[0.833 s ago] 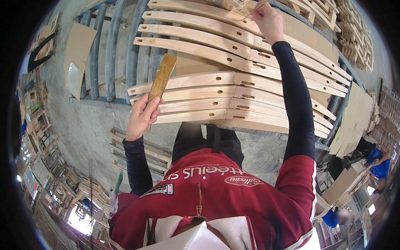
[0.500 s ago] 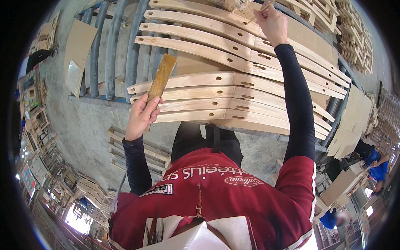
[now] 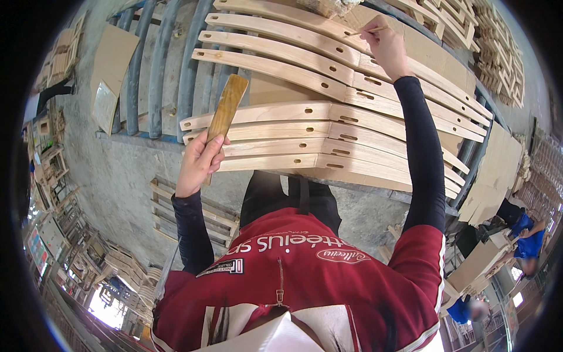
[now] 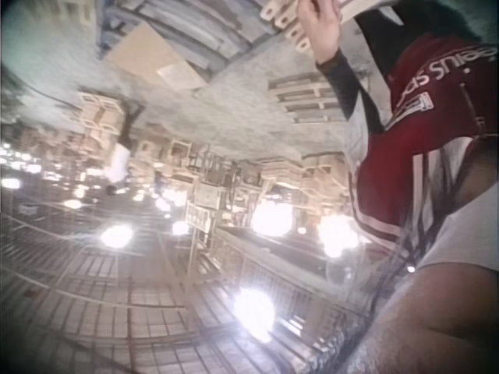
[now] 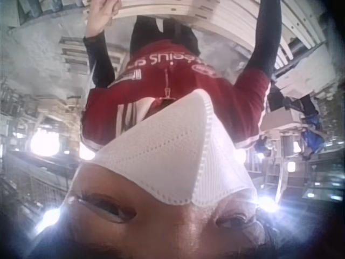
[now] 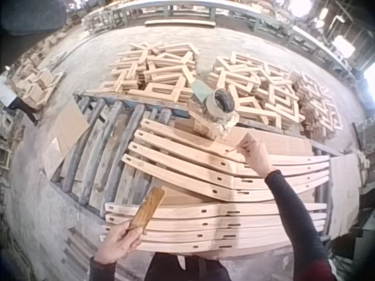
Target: The person applies a white adhesive to pre-drilled holes in curved wooden slats using a small brush and a container. They repeatedly dip the brush into the container and fill the holes on multiple slats arranged on a metal rack.
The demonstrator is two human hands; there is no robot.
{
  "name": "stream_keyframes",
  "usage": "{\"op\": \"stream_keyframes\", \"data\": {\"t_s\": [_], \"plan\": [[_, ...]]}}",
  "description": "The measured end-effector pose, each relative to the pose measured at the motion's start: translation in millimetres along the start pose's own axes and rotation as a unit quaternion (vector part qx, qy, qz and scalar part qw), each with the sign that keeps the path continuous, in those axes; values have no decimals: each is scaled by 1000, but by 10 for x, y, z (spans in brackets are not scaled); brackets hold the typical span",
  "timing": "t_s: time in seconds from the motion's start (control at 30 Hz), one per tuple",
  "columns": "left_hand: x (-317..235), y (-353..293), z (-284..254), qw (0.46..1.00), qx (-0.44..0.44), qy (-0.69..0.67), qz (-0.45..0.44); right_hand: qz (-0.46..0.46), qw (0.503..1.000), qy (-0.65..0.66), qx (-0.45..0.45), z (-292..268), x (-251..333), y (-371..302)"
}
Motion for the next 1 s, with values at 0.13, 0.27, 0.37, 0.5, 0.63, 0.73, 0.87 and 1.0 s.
{"op": "stream_keyframes", "data": {"t_s": [0.13, 0.27, 0.37, 0.5, 0.63, 0.73, 0.87, 1.0], "plan": [[4, -31, -5, 1000, -1, -5, -2, -10, 1000, -21, -19, 13, 24, 119], [1, -44, -2, 1000, 1, -4, -5, 11, 999, -17, -28, 55, -39, 236], [9, -85, -14, 1000, -4, -7, -6, 46, 998, -8, -49, 21, -70, 261], [46, -112, -32, 1000, -11, -10, -8, 55, 996, -48, -50, -1, -81, 254], [52, -138, -22, 1000, -6, -23, -7, 53, 995, -2, -80, 34, -109, 251], [64, -155, -18, 1000, -5, -28, -6, 65, 993, 17, -92, 23, -174, 237], [112, -193, -49, 1000, -8, -27, -1, 66, 995, -26, -72, -7, -70, 228], [125, -233, -57, 999, -14, -29, 1, 57, 995, -32, -72, 37, 2, 235]]}}
Point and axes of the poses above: each hand's wrist, its own y-axis towards the middle knuckle, its own z-axis out of the palm, x = y × z, the point moved 5 cm from there along y, towards the middle knuckle, and after that the axes turned 4 degrees about -z, right-handed, at the moved point
